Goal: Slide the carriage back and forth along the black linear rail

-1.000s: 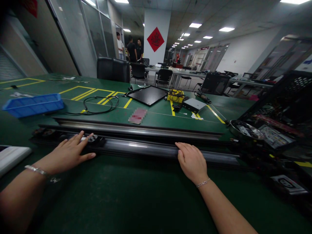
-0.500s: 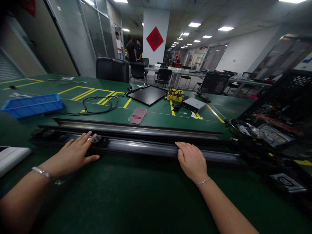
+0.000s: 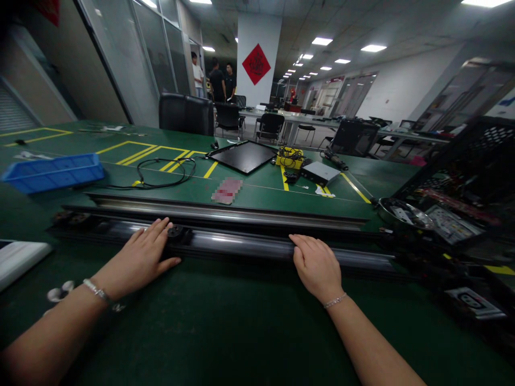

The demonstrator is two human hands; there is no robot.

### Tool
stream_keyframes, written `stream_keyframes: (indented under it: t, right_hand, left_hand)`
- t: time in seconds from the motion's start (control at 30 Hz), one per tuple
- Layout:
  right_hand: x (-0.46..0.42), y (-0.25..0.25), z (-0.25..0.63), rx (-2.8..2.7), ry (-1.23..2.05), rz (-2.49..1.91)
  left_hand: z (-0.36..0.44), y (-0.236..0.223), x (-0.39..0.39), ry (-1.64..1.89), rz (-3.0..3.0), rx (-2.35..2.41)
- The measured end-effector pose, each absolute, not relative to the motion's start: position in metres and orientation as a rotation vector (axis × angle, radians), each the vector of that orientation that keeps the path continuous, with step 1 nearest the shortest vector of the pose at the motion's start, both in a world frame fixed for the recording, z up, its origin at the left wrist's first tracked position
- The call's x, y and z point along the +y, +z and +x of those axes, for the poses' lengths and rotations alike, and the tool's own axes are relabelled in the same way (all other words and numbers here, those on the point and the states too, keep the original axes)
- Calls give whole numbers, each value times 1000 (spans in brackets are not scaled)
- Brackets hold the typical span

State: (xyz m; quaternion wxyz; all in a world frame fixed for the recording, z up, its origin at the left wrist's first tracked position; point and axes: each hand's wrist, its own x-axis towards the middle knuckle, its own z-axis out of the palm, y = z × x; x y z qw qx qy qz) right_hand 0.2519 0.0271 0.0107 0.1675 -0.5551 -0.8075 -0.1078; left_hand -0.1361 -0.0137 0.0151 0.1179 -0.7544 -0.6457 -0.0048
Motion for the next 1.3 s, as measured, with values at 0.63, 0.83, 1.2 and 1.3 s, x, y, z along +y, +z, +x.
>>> stream_keyframes:
  t: [0.63, 0.83, 1.2, 1.3]
  right_hand:
    - [27, 11, 252, -2297, -303, -1587]
    - [27, 10, 252, -2303, -304, -1585]
    - [28, 9, 254, -2303, -315, -1591]
    - [27, 9, 254, -2300, -316, -1586]
  left_hand:
    - [-133, 11, -12, -88, -2216, -1893]
    - [-132, 12, -13, -102, -2213, -1892]
    - [-126, 13, -13, -165, -2289, -1831]
    - [-125, 12, -13, -192, -2314, -1791]
